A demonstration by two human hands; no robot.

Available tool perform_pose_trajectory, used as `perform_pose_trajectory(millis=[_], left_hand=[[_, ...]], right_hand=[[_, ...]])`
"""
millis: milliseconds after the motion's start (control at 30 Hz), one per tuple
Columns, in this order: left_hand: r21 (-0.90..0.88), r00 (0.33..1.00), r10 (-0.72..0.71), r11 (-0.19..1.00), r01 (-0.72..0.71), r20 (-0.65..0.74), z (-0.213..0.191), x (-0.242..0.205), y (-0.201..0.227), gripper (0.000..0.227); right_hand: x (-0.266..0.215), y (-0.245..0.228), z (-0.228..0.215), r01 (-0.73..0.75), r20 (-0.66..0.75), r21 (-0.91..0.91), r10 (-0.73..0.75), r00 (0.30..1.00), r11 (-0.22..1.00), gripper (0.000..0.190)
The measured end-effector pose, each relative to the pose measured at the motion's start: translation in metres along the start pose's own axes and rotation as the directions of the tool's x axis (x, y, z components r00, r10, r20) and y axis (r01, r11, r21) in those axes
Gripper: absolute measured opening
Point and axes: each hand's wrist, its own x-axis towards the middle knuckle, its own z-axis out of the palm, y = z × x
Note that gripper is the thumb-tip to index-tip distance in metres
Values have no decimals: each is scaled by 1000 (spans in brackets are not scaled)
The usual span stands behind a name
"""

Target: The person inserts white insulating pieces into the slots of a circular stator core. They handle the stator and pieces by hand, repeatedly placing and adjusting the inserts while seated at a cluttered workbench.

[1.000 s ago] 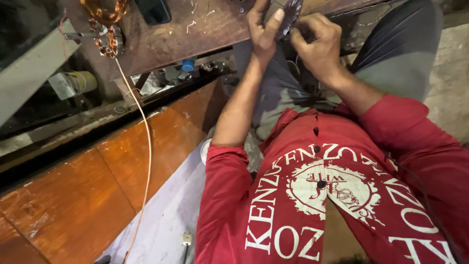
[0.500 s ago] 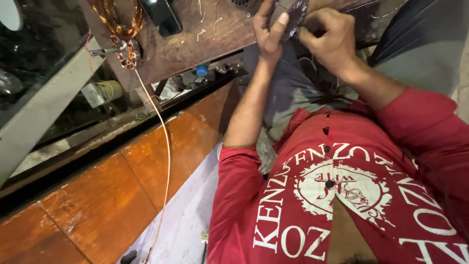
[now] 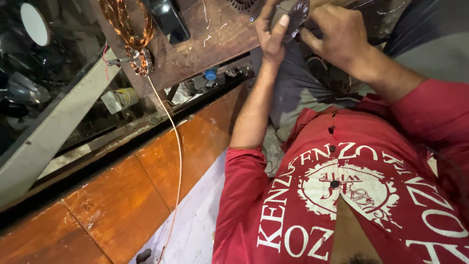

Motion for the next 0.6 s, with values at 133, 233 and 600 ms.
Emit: perform_pose_trajectory(millis=[133, 233, 600], left_hand=[[-45, 1000, 9, 999, -9, 14, 1, 1, -2, 48], [-60, 1000, -23, 998, 22, -14, 2, 0, -3, 49], [119, 961, -179, 980, 157, 211, 11, 17, 58, 40]], right_hand=[[11, 1, -2, -124, 5, 200, 126, 992, 972, 26], [15, 1, -4, -149, 31, 283, 146, 989, 948, 24], [1, 10, -4, -57, 32, 28, 57, 998, 998, 26]])
